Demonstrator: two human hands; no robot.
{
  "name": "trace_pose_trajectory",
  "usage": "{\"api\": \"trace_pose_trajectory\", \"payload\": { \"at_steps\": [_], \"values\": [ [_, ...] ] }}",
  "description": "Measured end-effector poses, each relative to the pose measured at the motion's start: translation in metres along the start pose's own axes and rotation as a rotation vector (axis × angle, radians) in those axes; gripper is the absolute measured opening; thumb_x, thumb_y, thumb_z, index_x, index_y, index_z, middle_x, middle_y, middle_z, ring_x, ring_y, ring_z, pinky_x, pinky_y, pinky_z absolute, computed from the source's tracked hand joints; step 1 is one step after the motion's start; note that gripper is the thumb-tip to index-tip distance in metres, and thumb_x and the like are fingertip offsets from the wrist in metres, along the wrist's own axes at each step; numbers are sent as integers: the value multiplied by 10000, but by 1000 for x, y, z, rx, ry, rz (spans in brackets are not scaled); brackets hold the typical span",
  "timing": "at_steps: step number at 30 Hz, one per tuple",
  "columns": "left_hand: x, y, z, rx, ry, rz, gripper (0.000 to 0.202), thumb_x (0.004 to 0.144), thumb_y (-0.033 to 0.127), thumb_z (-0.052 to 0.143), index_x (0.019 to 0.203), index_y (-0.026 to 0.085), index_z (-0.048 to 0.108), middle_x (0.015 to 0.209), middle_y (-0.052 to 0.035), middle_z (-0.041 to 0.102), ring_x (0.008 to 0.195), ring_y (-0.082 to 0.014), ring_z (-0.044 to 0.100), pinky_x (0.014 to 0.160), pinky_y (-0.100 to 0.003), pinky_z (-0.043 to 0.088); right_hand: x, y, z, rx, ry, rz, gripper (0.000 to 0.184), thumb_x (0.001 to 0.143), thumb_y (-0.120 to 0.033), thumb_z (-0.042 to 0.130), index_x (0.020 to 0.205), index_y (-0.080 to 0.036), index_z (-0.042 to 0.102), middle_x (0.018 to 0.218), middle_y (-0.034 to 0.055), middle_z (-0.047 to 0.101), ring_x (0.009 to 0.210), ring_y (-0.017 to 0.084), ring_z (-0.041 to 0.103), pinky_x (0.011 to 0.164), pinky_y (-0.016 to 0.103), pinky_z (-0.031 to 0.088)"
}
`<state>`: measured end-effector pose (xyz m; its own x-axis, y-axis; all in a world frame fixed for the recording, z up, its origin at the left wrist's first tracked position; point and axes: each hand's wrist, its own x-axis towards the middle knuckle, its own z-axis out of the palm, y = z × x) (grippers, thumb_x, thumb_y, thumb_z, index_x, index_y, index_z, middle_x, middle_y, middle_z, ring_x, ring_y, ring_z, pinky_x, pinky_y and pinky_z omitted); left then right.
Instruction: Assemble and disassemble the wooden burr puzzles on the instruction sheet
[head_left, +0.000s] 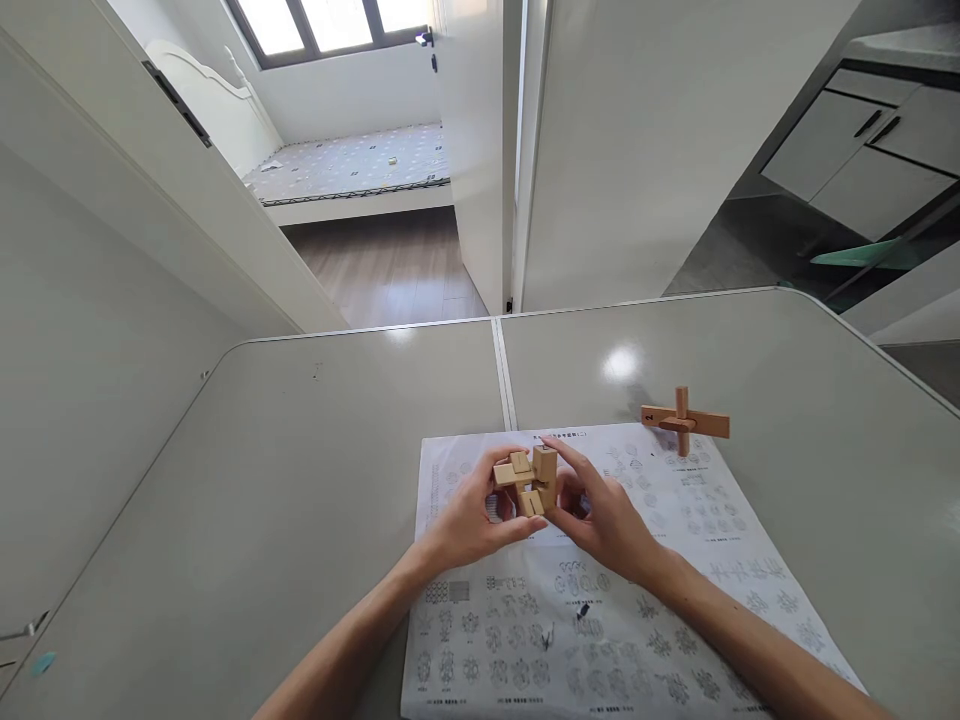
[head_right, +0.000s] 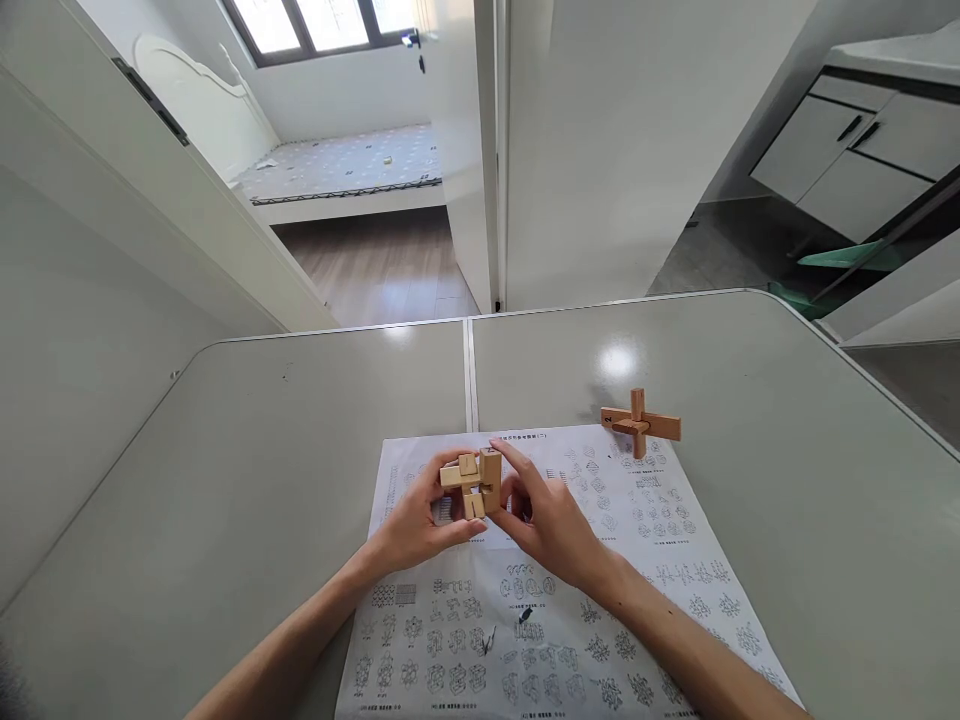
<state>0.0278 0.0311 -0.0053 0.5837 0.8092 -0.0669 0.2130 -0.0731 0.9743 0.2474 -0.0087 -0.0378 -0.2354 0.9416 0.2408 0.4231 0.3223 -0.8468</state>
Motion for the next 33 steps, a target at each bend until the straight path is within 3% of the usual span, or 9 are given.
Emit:
{"api": "trace_pose_trajectory", "payload": {
  "at_steps": [6,13,19,25,29,33],
  "values": [
    [3,3,-2,-17,-11,23,645,858,458,841,1386,251,533,1093,-61,673,887,-190,663,751,-289,579,-2,1,1,-8,43,-42,607,956,-200,624,1505,-304,388,693,-95,568,503,112,507,495,196,442],
    [3,3,-5,-54,-33,-17,618,857,479,844,1361,255,566,1088,-54,676,887,-185,663,754,-282,564,-1,-2,1,-181,162,-217,478,1044,-303,626,1477,-261,428,722,-68,631,464,94,532,472,192,447],
    [4,1,-8,-184,-126,-95,671,868,488,838,1399,244,508,949,-13,680,606,-113,632,572,-246,527,-1,1,3,-318,218,-307,408,1091,-318,572,1469,-227,451,675,-72,628,473,104,556,504,209,466],
    [3,1,-7,-234,-149,-34,708,829,488,878,1383,255,503,995,-46,718,765,-176,687,637,-268,538,-3,3,3,-340,223,-332,383,1078,-269,580,1443,-241,467,777,-29,698,551,125,625,540,228,481],
    [1,1,-7,-241,-186,-76,768,819,541,876,1420,286,472,1017,-58,721,733,-193,716,656,-320,595,-3,2,2,-337,180,-317,402,1067,-254,595,1442,-265,453,788,-23,696,566,138,630,543,242,478],
    [2,1,-7,-287,-216,-112,779,838,556,857,1428,286,426,1024,-55,707,685,-166,705,641,-307,583,-2,0,2,-349,187,-302,402,1083,-318,573,1454,-261,430,720,-45,635,530,140,597,520,244,457]
  ]
}}
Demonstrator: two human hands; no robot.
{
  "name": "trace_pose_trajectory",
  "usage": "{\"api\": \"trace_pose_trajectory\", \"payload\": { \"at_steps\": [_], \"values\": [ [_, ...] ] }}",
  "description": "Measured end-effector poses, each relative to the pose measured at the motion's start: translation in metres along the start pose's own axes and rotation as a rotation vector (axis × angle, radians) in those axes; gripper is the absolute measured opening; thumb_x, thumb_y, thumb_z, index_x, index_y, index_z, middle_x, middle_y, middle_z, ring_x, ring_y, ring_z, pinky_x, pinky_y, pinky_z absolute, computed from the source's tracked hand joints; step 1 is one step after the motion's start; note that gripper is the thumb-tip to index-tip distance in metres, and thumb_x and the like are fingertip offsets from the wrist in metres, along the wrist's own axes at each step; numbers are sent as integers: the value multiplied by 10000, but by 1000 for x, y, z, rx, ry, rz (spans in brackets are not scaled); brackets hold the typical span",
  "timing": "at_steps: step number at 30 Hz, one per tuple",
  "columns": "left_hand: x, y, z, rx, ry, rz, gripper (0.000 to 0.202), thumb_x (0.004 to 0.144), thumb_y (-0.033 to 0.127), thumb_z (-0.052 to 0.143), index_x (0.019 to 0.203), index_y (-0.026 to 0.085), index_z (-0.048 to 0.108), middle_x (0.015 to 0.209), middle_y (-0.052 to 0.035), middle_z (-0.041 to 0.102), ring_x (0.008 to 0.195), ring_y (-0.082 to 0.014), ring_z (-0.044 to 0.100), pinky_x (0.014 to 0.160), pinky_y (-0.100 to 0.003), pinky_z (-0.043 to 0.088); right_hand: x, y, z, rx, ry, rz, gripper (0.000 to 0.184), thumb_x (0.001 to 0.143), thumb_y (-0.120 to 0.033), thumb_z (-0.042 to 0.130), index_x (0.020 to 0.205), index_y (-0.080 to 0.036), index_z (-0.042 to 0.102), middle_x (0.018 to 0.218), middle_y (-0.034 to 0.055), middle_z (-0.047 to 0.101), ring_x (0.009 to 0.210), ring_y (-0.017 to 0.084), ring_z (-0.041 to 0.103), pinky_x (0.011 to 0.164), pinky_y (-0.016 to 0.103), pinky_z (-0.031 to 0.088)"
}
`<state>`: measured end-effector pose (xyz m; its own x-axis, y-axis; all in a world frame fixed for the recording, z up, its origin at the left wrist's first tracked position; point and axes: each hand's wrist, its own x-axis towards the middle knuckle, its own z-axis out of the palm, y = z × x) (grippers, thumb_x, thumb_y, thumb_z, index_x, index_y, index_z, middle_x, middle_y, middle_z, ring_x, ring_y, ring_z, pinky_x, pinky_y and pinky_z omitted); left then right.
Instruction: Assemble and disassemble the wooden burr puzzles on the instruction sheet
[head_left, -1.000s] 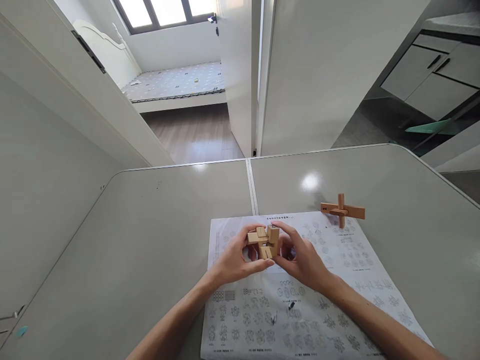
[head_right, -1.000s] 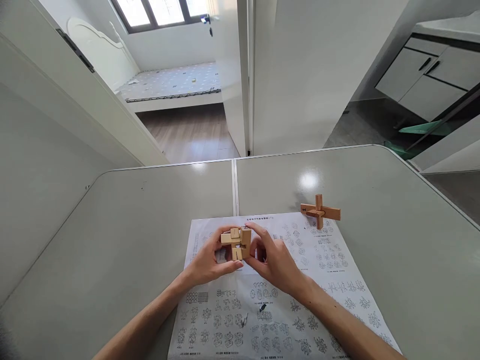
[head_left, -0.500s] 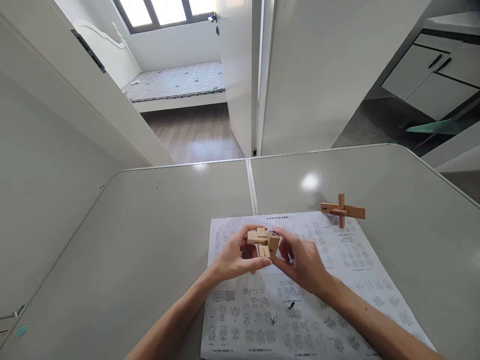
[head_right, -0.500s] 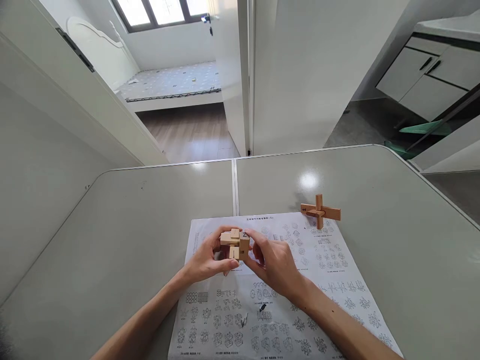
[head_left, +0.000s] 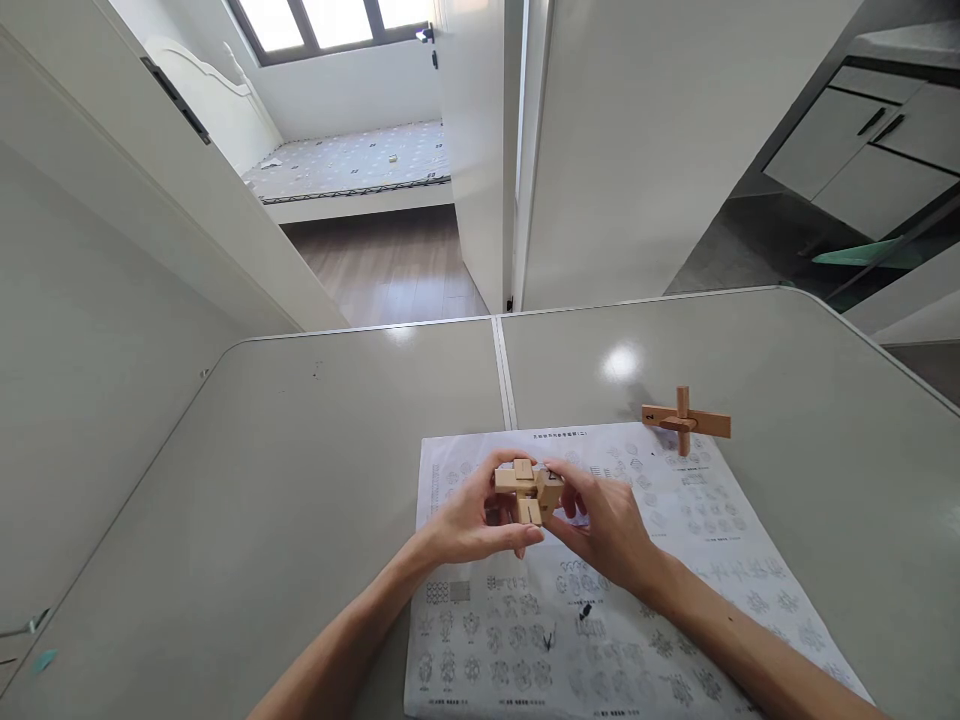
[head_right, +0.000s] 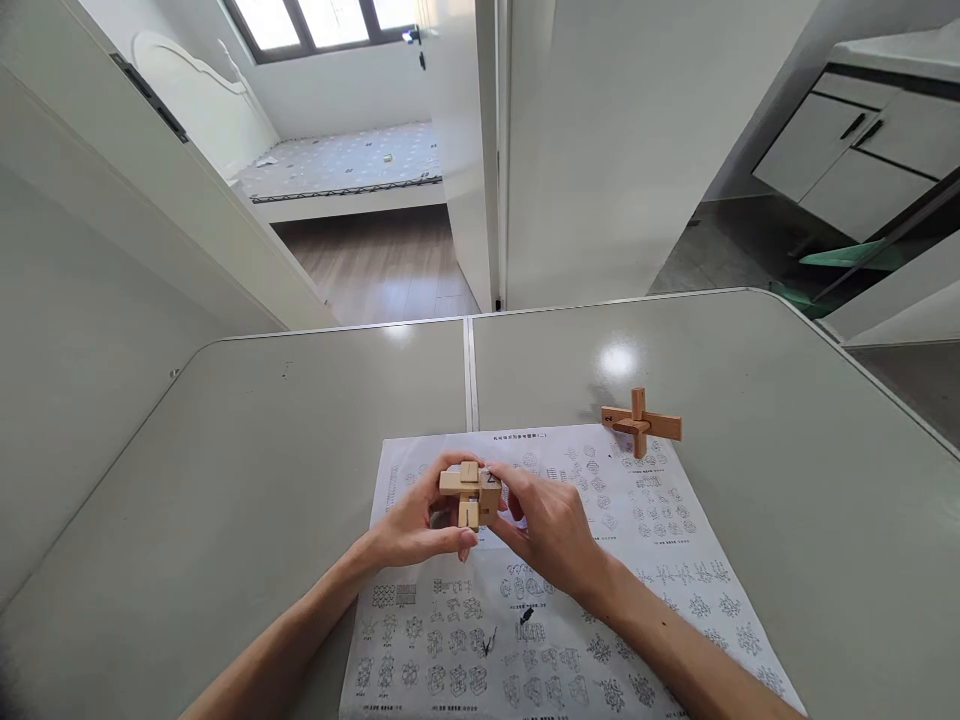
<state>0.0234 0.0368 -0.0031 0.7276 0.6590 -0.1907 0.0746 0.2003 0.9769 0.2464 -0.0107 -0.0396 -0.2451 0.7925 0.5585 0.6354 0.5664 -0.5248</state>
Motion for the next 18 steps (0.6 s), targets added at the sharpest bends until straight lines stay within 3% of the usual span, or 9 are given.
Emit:
{"api": "trace_pose_trajectory", "payload": {
  "at_steps": [9,18],
  "values": [
    [2,2,3,44,56,-41,695,870,514,818,1393,268,432,710,70,592,504,-118,576,481,-234,459,0,0,2,107,-97,119,521,1043,-318,604,1508,-257,376,673,-80,570,492,127,543,512,226,440],
    [2,2,9,39,130,-34,643,849,404,834,1343,276,443,844,36,625,596,-122,612,553,-253,518,3,-1,0,311,-218,214,617,971,-219,605,1529,-284,351,678,-97,529,516,120,484,509,211,404]
  ]
}}
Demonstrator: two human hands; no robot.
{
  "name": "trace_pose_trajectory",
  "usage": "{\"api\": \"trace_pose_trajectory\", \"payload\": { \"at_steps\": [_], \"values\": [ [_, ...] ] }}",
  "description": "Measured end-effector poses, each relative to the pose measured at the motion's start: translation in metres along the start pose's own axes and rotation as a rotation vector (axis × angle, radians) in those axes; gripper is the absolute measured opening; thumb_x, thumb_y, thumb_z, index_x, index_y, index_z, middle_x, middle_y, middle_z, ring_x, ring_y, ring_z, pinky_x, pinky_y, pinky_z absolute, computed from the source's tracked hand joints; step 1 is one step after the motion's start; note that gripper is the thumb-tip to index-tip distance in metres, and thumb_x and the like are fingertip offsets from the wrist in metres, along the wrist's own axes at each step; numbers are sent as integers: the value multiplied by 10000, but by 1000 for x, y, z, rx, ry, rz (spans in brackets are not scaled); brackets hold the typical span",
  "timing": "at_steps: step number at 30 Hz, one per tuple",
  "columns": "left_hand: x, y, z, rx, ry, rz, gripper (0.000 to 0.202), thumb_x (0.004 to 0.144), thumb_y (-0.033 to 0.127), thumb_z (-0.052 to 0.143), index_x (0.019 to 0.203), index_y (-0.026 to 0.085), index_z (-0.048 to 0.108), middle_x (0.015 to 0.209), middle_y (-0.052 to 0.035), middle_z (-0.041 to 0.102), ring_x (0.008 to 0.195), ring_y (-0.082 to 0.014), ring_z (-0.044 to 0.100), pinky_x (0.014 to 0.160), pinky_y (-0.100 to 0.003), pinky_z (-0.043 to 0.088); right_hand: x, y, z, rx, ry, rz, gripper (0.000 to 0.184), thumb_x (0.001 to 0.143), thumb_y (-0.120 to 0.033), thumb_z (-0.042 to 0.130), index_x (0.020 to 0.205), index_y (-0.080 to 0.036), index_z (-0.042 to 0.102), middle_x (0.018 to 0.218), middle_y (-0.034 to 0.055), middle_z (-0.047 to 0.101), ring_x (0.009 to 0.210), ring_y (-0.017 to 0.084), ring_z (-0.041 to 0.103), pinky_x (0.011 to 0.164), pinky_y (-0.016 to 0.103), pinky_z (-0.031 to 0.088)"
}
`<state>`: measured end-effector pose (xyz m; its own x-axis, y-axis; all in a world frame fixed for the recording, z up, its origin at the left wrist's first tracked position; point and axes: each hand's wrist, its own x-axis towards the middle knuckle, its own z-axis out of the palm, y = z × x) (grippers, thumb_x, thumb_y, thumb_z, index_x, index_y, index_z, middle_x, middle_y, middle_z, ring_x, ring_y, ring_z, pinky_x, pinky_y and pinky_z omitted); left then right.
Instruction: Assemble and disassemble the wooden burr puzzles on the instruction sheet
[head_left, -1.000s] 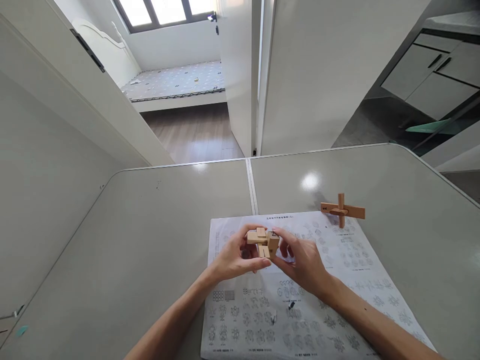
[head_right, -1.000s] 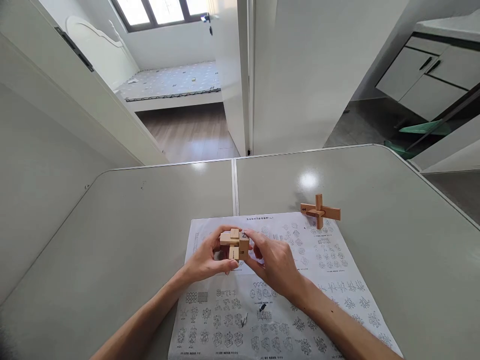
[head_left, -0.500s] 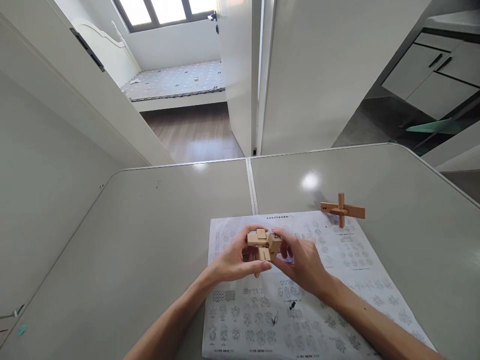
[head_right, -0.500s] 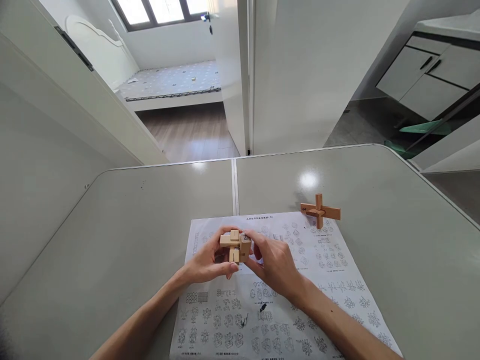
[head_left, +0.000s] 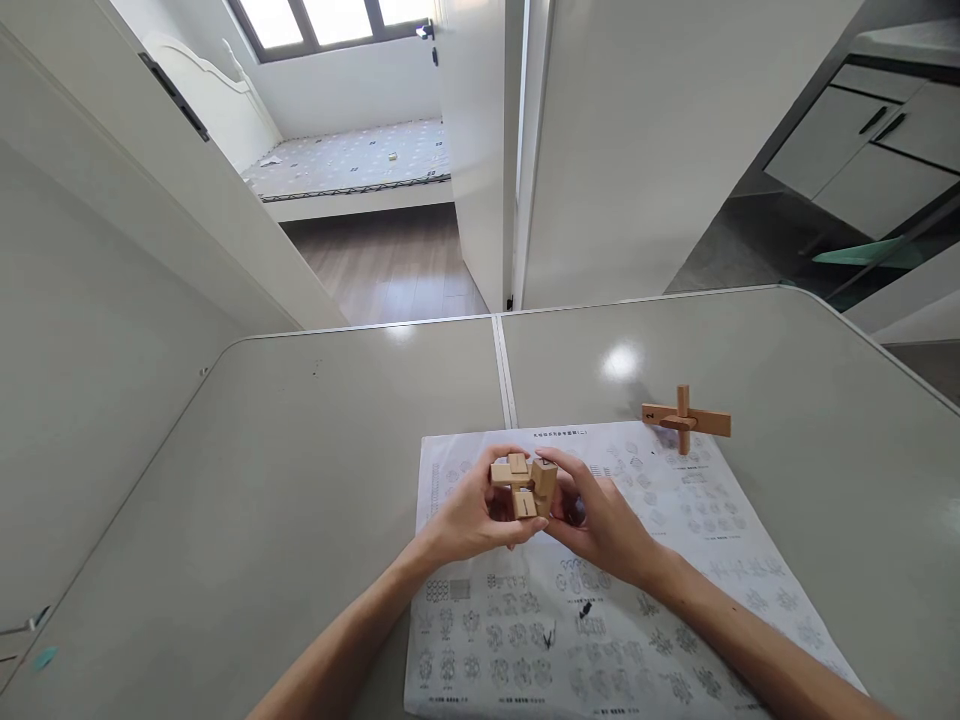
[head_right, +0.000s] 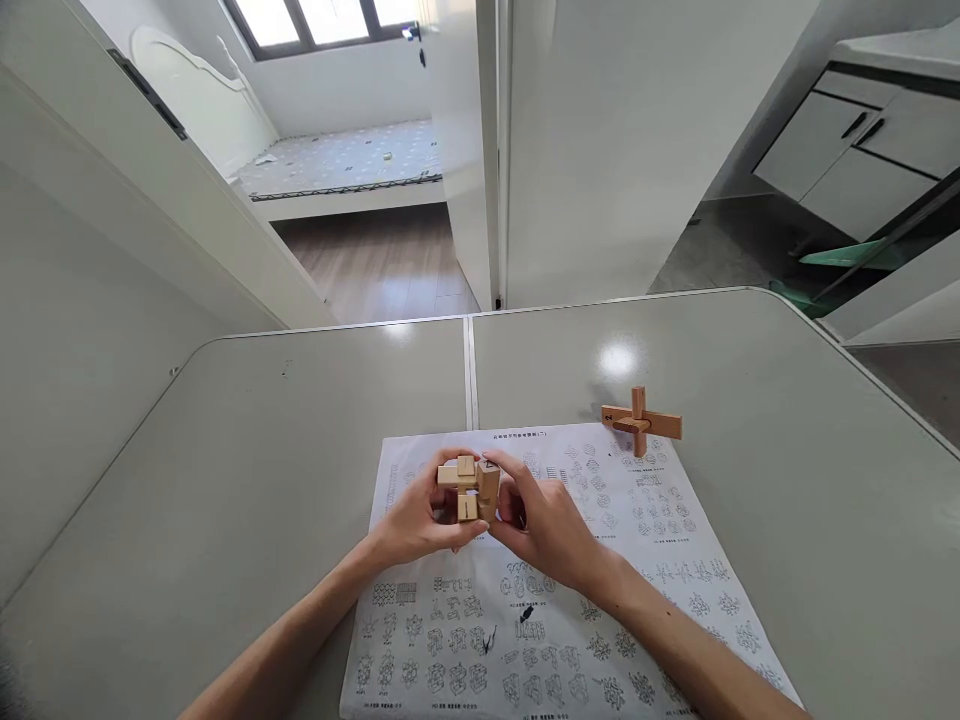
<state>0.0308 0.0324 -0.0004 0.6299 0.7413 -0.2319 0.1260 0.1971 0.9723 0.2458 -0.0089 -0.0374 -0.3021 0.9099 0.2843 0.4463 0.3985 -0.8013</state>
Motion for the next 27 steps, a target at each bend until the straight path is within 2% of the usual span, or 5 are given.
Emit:
{"api": "trace_pose_trajectory", "payload": {
  "at_steps": [9,12,15,21,27],
  "values": [
    [0,-3,2,45,113,63,615,831,390,840,1307,300,462,979,-10,665,818,-209,714,697,-335,606,1,-5,-16,385,-207,145,694,1024,-281,607,1634,-299,276,828,-25,686,564,120,591,541,234,476],
    [-1,-4,3,97,152,84,635,834,398,840,1326,310,449,1004,-16,674,849,-226,726,723,-365,624,4,-2,-20,576,-263,221,618,1078,-445,555,1622,-280,313,936,39,739,583,136,663,518,244,519],
    [-2,-4,5,169,184,115,630,836,381,838,1332,317,455,1034,-19,680,882,-231,730,779,-394,636,7,2,-23,754,-306,321,668,1094,-622,436,1603,-201,345,811,49,739,551,171,687,446,245,521],
    [-3,-14,5,355,214,188,643,838,348,825,1365,315,459,889,32,664,694,-171,655,645,-305,576,11,2,-30,869,-372,458,685,1060,-664,510,1538,-179,442,796,57,749,630,201,741,499,278,598],
    [-3,-19,7,418,161,263,656,820,236,787,1388,286,461,966,14,710,749,-163,690,664,-269,559,13,0,-31,922,-379,469,642,1041,-677,541,1461,-191,544,945,103,731,802,233,754,562,316,647]
  ]
}}
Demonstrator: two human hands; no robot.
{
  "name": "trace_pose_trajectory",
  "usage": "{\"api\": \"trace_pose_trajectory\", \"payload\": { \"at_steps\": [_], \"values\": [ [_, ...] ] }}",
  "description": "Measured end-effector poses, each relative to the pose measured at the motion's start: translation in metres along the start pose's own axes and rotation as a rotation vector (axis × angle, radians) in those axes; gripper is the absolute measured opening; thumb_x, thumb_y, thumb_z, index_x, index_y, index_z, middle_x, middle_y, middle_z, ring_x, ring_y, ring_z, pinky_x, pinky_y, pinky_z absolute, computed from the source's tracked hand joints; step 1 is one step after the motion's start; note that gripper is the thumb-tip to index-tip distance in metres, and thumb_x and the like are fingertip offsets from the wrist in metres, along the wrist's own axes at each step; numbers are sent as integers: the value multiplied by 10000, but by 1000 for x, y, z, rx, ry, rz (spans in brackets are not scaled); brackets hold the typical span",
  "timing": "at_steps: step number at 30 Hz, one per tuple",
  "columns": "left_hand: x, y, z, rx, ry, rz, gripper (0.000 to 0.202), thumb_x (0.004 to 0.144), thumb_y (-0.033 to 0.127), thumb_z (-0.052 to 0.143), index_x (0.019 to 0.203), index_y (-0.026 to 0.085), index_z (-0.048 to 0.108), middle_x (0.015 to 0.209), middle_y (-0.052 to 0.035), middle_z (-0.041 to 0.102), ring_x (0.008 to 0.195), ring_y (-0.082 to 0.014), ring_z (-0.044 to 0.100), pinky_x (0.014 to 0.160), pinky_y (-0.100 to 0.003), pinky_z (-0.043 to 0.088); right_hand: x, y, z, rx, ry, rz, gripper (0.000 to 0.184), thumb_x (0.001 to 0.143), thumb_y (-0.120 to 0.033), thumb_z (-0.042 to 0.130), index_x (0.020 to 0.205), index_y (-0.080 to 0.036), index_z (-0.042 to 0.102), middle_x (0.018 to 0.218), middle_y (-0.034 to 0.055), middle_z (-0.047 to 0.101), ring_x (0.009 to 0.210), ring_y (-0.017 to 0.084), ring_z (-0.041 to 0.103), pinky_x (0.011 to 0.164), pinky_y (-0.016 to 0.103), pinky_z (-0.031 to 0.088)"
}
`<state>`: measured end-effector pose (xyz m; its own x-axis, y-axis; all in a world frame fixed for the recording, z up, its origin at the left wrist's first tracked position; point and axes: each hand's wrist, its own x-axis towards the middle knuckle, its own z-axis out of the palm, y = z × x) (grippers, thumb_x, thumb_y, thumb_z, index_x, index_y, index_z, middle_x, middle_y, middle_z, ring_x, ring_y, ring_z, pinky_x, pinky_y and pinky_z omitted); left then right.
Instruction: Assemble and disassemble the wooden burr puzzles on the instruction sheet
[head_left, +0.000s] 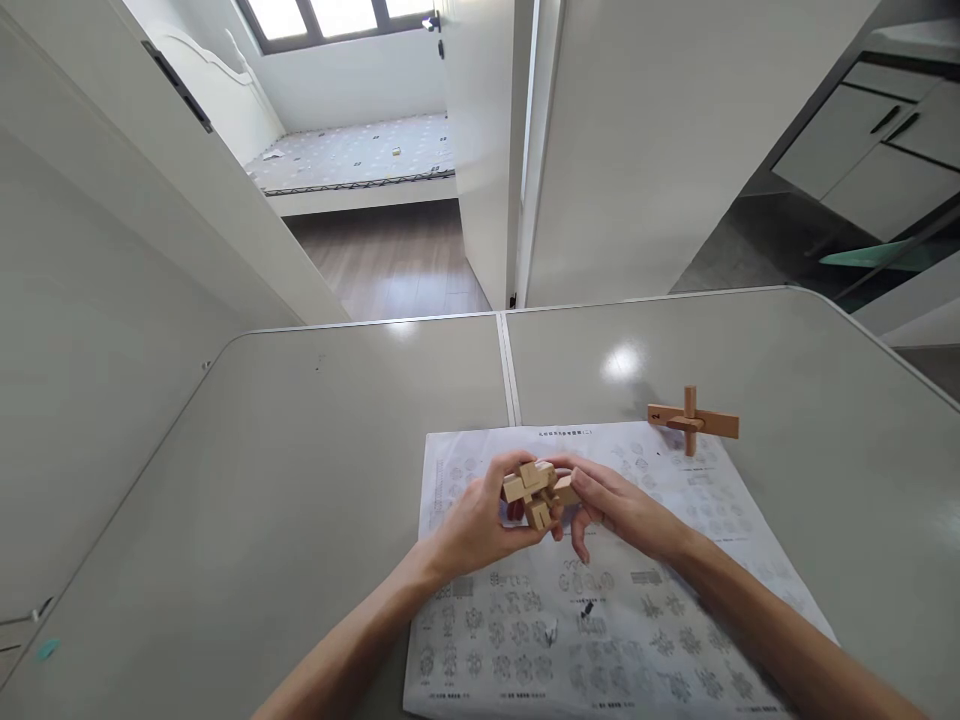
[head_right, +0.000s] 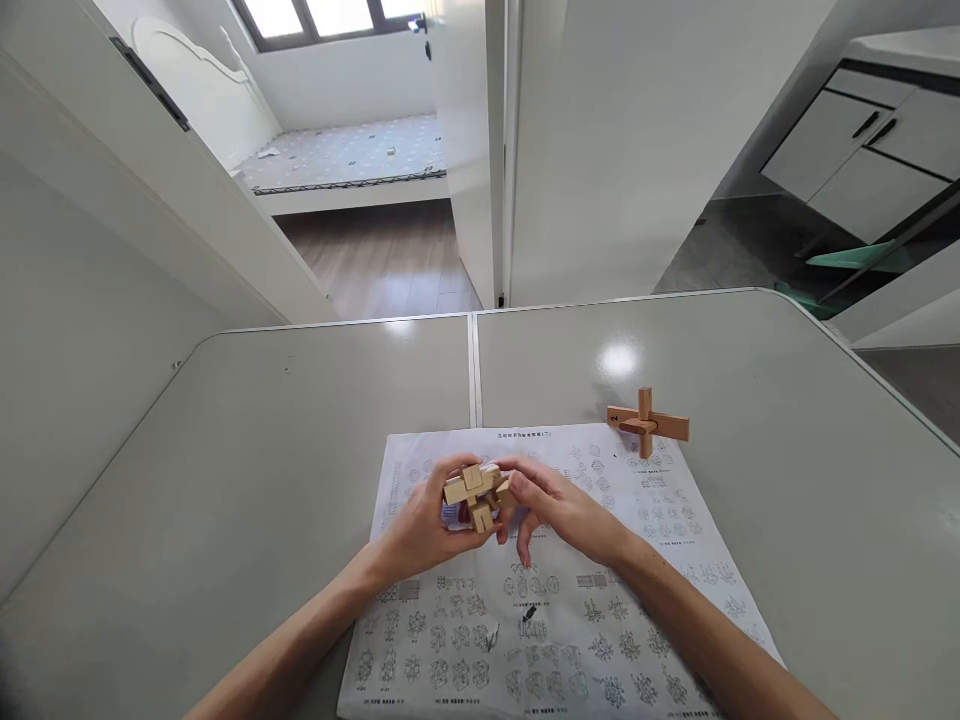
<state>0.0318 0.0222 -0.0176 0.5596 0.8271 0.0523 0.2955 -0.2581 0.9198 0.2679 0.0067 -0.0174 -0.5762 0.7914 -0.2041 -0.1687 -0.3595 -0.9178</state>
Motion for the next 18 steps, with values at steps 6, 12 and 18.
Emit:
{"api": "trace_pose_trajectory", "payload": {
  "at_steps": [6,12,18],
  "values": [
    [2,4,-1,74,55,33,631,815,299,826,1356,276,501,1075,-23,724,880,-202,716,770,-318,587,1,-1,3,-52,48,-40,567,1032,-639,599,1399,-208,626,993,79,733,826,202,730,785,378,653],
    [5,3,-3,154,141,198,691,805,427,906,1373,294,536,1297,-88,655,1136,-274,698,932,-399,609,1,1,3,-96,117,-36,487,972,-540,738,1378,-278,685,1288,110,741,1191,271,716,1085,492,574],
    [4,3,-1,215,167,274,685,842,356,881,1418,314,514,1322,-90,637,1188,-279,695,988,-421,614,2,2,5,26,99,-21,598,905,-527,819,1426,-271,676,1368,128,718,1277,307,679,1116,523,545]
  ]
}}
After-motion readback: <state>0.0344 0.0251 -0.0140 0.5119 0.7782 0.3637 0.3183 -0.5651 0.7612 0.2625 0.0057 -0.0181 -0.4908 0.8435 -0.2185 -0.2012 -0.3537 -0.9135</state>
